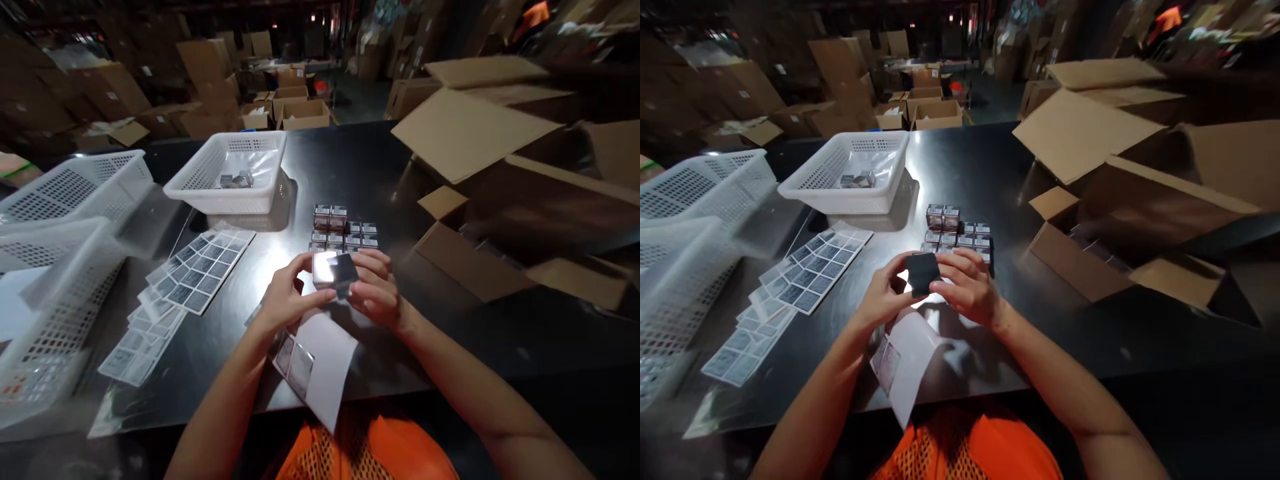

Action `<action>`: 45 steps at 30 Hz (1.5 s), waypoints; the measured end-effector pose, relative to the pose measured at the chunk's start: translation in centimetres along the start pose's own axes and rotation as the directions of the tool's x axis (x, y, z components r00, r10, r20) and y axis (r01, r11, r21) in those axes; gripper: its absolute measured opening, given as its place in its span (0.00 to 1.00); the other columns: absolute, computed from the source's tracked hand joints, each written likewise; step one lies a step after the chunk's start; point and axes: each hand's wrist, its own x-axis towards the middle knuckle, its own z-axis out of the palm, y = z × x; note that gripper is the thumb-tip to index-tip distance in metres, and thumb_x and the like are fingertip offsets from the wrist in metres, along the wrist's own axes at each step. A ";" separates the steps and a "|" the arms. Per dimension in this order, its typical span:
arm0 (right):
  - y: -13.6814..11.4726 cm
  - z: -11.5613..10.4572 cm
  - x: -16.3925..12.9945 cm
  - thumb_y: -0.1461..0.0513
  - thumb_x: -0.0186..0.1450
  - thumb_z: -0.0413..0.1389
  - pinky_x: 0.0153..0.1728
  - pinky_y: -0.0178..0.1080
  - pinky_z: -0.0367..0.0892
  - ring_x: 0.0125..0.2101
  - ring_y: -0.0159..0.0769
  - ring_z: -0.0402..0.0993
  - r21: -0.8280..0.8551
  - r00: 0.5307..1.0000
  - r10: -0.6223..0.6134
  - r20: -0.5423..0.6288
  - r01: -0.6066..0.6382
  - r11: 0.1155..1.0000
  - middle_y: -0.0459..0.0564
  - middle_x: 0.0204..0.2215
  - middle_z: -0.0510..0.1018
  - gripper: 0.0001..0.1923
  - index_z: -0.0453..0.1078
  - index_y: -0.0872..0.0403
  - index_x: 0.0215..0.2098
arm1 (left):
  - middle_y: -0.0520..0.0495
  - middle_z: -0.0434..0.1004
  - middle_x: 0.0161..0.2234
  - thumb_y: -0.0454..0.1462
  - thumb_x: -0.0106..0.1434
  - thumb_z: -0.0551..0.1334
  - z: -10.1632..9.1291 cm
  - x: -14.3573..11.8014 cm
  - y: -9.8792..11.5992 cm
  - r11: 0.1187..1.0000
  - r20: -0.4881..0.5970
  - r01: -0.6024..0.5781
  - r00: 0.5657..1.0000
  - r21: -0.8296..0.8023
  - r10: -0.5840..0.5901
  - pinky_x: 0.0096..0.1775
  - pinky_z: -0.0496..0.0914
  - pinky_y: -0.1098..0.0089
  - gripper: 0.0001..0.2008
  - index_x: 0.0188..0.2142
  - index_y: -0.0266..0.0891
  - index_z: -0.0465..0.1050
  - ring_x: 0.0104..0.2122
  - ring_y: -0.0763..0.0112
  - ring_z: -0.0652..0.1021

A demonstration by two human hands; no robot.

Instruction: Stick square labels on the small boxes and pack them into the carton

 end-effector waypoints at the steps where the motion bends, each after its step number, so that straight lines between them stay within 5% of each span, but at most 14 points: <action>1: -0.3 -0.2 0.0 0.68 0.67 0.60 0.56 0.47 0.72 0.53 0.39 0.78 0.052 1.000 -0.005 0.007 0.004 0.999 0.45 0.45 0.82 0.13 0.68 0.44 0.46 | 0.49 0.80 0.39 0.48 0.48 0.79 0.1 0.0 -0.1 1.000 -0.020 -0.030 0.999 0.002 0.030 0.19 0.54 0.77 0.36 0.55 0.40 0.76 0.18 0.83 0.64; 3: -0.3 -1.3 0.0 0.65 0.63 0.66 0.57 0.52 0.73 0.59 0.46 0.73 0.171 0.991 0.130 0.025 -0.132 0.976 0.50 0.54 0.78 0.20 0.69 0.45 0.51 | 0.51 0.79 0.37 0.47 0.48 0.79 0.3 0.0 -0.2 0.995 -0.074 -0.096 0.992 0.041 0.098 0.19 0.53 0.77 0.32 0.51 0.41 0.78 0.17 0.84 0.62; 5: 0.1 -2.7 0.0 0.62 0.58 0.71 0.55 0.53 0.75 0.60 0.49 0.71 0.329 0.927 0.374 0.020 -0.359 0.873 0.52 0.60 0.72 0.27 0.71 0.44 0.53 | 0.51 0.80 0.38 0.46 0.49 0.80 0.5 0.1 -0.4 0.972 -0.111 -0.181 0.974 0.149 0.198 0.19 0.54 0.77 0.30 0.51 0.43 0.79 0.18 0.84 0.62; 10: 0.1 -4.4 0.1 0.64 0.66 0.67 0.44 0.39 0.77 0.41 0.35 0.80 0.642 0.646 0.753 0.127 -0.632 0.434 0.45 0.36 0.80 0.06 0.77 0.47 0.38 | 0.48 0.83 0.39 0.46 0.56 0.78 1.3 -0.2 -1.4 0.832 -0.032 -0.384 0.901 0.401 0.432 0.24 0.63 0.74 0.27 0.53 0.44 0.78 0.24 0.76 0.72; 12: -0.4 -4.3 0.2 0.62 0.65 0.68 0.39 0.36 0.75 0.34 0.32 0.79 0.621 0.497 0.809 0.313 -0.752 0.221 0.43 0.31 0.79 0.06 0.77 0.49 0.40 | 0.48 0.83 0.40 0.46 0.58 0.77 1.6 -0.4 -1.7 0.796 0.012 -0.414 0.890 0.442 0.456 0.26 0.65 0.73 0.27 0.55 0.44 0.77 0.25 0.75 0.73; 14: -0.8 -4.1 0.4 0.60 0.64 0.69 0.36 0.36 0.74 0.31 0.31 0.78 0.554 0.364 0.793 0.489 -0.832 0.041 0.41 0.29 0.78 0.18 0.74 0.48 0.50 | 0.47 0.84 0.41 0.45 0.59 0.77 1.9 -0.5 -1.8 0.778 0.027 -0.418 0.888 0.470 0.460 0.27 0.67 0.73 0.27 0.56 0.44 0.76 0.25 0.75 0.74; 17: -1.2 -3.8 0.4 0.59 0.61 0.71 0.37 0.36 0.73 0.30 0.31 0.77 0.498 0.261 0.772 0.580 -0.863 -0.082 0.38 0.27 0.77 0.32 0.64 0.49 0.59 | 0.47 0.84 0.43 0.43 0.59 0.76 2.1 -0.6 -1.7 0.773 0.013 -0.412 0.886 0.483 0.464 0.28 0.68 0.73 0.26 0.55 0.43 0.76 0.27 0.74 0.76; 28: -1.5 -3.3 0.3 0.55 0.58 0.72 0.38 0.39 0.75 0.33 0.36 0.79 0.461 0.185 0.797 0.575 -0.878 -0.130 0.39 0.29 0.78 0.39 0.56 0.48 0.59 | 0.49 0.83 0.39 0.42 0.59 0.76 2.2 -0.8 -1.3 0.758 0.027 -0.422 0.881 0.498 0.473 0.30 0.71 0.73 0.24 0.54 0.43 0.77 0.29 0.73 0.78; 45: -1.8 -3.3 0.6 0.57 0.59 0.71 0.35 0.37 0.73 0.32 0.34 0.79 0.451 0.195 0.815 0.545 -0.888 -0.090 0.39 0.29 0.78 0.36 0.57 0.48 0.58 | 0.48 0.84 0.41 0.42 0.61 0.75 2.2 -0.7 -1.0 0.731 0.035 -0.456 0.859 0.508 0.511 0.30 0.73 0.73 0.23 0.54 0.42 0.77 0.28 0.72 0.79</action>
